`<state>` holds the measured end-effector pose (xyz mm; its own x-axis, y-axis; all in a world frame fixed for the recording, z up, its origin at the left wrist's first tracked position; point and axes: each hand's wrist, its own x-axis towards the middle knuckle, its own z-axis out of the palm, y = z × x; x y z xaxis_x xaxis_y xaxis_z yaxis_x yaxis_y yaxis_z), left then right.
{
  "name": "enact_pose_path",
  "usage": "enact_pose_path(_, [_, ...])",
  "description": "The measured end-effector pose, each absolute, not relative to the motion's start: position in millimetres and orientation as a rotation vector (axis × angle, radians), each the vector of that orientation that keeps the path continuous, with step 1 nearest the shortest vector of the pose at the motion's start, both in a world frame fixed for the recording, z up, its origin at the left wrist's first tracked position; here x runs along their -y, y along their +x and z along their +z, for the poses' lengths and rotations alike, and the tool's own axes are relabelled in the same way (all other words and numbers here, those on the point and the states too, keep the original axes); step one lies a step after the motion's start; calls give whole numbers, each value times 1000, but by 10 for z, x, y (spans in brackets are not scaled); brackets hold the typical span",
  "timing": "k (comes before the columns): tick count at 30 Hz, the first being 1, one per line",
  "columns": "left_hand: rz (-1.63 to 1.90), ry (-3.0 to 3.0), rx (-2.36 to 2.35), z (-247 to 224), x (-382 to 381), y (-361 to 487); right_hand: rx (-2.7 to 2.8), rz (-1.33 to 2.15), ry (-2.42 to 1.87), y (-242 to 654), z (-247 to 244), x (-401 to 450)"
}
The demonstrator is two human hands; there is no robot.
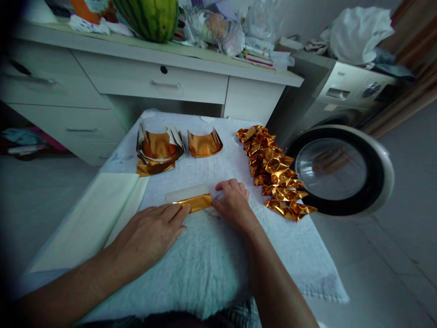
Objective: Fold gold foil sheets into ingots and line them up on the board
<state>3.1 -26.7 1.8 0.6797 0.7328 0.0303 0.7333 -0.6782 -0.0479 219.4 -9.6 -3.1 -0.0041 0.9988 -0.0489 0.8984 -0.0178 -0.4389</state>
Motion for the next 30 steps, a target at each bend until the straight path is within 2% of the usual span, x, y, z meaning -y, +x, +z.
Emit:
enact_pose_path(5, [-28,-2798,1199,38,180,109,1950,486,-1895,2150,-77,88])
enact_pose_path(13, [-83,-2753,1120,-40,201,94,1890,356,-1964,1995,-145,57])
enact_pose_path(30, [-194,-2799,1203,-26,186,82,1815,525,-1882,1963,-71,52])
